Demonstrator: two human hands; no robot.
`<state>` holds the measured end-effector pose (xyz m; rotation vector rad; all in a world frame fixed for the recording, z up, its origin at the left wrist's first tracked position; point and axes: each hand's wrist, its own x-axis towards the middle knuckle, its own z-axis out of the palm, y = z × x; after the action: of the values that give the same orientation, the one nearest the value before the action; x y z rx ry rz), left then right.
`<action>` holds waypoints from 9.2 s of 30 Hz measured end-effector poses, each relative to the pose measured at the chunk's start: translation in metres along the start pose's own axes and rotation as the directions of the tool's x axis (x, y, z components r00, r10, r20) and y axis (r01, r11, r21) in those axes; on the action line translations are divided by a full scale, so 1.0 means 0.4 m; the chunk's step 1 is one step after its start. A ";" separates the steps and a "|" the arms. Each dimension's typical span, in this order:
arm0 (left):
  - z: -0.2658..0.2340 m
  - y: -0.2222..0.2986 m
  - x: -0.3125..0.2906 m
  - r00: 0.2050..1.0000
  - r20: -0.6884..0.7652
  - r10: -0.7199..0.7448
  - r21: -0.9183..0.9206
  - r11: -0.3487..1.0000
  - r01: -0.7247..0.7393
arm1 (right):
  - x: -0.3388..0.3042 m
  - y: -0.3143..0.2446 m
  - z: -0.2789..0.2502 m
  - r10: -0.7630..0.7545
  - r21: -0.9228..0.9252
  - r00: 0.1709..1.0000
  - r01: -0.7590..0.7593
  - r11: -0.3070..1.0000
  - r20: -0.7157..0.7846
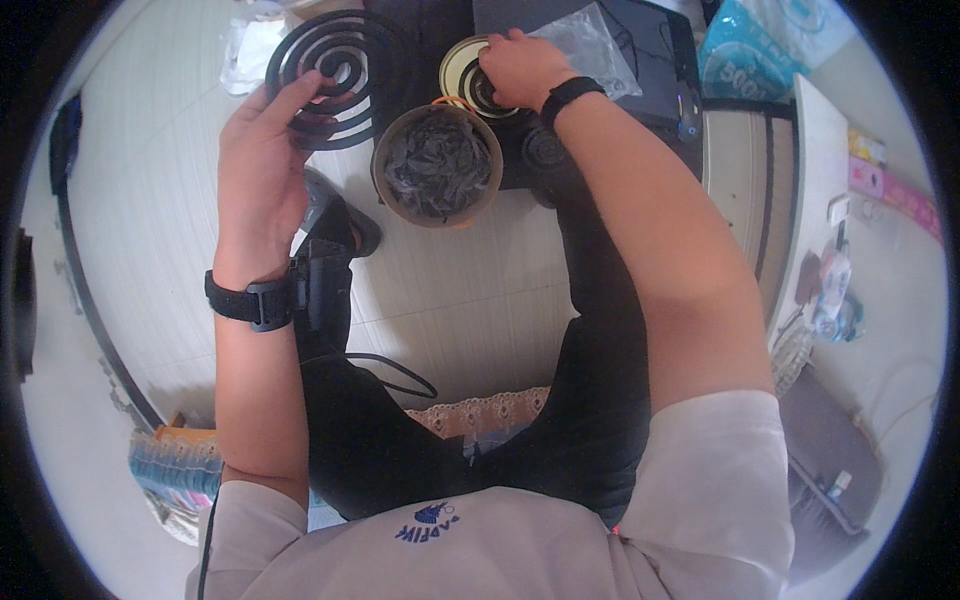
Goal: The person separates two interlocking mosquito coils by hand, places one onto a stand, and puts the other into a plastic bag. They then clean a small black plastic component with a brown cloth.
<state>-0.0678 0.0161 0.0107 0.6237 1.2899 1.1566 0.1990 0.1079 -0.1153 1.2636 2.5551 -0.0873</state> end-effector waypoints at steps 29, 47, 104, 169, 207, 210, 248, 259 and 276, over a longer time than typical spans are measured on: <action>0.026 -0.004 -0.001 1.000 0.004 -0.013 -0.033 0.999 0.013 | -0.110 -0.006 -0.221 0.316 0.388 0.916 -0.205 0.899 -0.247; 0.170 -0.068 -0.045 0.988 0.131 -0.082 -0.174 0.979 0.105 | -0.265 -0.225 -0.343 0.567 0.531 0.675 -0.296 0.794 -0.472; 0.246 -0.117 -0.011 0.917 0.289 -0.276 0.043 0.960 0.275 | -0.312 -0.069 -0.138 0.285 0.762 0.909 -0.052 -0.645 0.304; 0.184 0.382 -1.183 0.232 0.525 0.819 0.736 -0.300 -0.607 | -1.080 -0.648 -0.783 0.593 0.270 0.797 0.599 -0.754 -0.115; 0.146 0.386 -1.277 0.258 0.536 0.804 0.783 -0.360 -0.507 | -1.113 -0.710 -0.843 0.601 0.389 0.774 0.625 -0.677 -0.199; 0.143 0.386 -1.270 0.253 0.518 0.817 0.786 -0.339 -0.517 | -1.115 -0.720 -0.842 0.571 0.424 0.781 0.620 -0.661 -0.253; 0.006 0.493 -1.269 0.783 0.218 0.582 0.330 0.711 -0.621 | -1.138 -0.716 -0.843 0.425 0.640 0.797 0.600 -0.479 -0.430; -0.017 0.481 -1.254 0.844 0.285 0.455 0.348 0.771 -0.534 | -1.150 -0.698 -0.856 0.379 0.674 0.823 0.566 -0.476 -0.423; 0.070 0.273 -1.287 0.775 0.231 0.589 0.238 0.738 -0.632 | -1.143 -0.782 -0.874 0.588 0.338 0.742 0.670 -0.661 -0.322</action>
<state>-0.0119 -0.4052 0.3224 1.4225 1.1751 1.4171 0.1351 -0.3727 0.3254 -0.3518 -0.5850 1.5101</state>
